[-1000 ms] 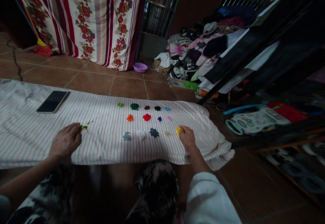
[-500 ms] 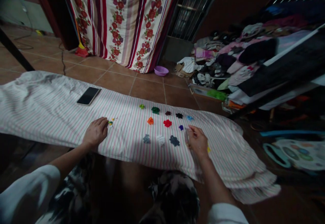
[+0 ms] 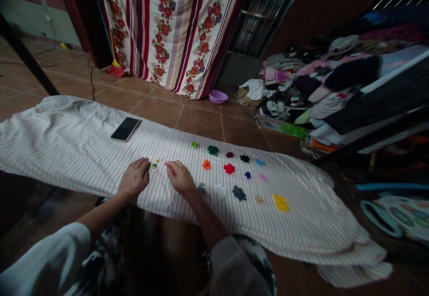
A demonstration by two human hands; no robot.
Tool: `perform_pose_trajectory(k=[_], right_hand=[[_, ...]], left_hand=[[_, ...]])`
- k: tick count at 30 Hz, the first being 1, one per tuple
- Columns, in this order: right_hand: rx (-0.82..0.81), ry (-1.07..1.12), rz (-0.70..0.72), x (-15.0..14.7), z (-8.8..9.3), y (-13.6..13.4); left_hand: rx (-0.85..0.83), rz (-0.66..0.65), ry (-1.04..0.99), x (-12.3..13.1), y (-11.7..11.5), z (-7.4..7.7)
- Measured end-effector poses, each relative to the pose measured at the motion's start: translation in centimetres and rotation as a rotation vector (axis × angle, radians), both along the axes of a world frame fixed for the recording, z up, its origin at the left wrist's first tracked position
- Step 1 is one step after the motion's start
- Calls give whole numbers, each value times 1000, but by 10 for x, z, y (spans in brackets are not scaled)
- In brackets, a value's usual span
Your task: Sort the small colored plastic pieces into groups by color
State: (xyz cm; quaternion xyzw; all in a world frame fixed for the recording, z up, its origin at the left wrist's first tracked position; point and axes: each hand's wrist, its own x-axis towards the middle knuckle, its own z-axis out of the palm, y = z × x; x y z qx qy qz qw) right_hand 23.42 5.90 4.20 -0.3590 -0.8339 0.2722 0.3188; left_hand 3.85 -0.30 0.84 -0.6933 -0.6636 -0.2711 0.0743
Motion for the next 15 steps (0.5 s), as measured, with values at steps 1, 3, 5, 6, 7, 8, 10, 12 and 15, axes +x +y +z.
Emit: perform_pose_trajectory(k=[1,3,5,6,7,8,10,12,15], right_hand=[[-3,-13,11,-9,-5,1],[-3,-44,15,-24,-13,5],[-6,-88,4,-35,-19,9],[-9,-113,1,-39,-20,11],[-13,-135,-1,-42,-21,13],[-16,-155,1,-45,-22,14],[-16,-185,11,-49,-22,17],[-13,-208,18,-51,-21,18],[-9,-238,19,-52,-19,17]], left_hand=[[7,3,2,0,0,0],[16,5,4,0,0,0],[15,6,9,0,1,0],[11,7,11,1,0,1],[8,8,12,1,0,2],[4,9,12,1,0,2],[-2,11,3,2,0,3],[-7,10,-9,2,0,3],[-13,10,-18,2,0,3]])
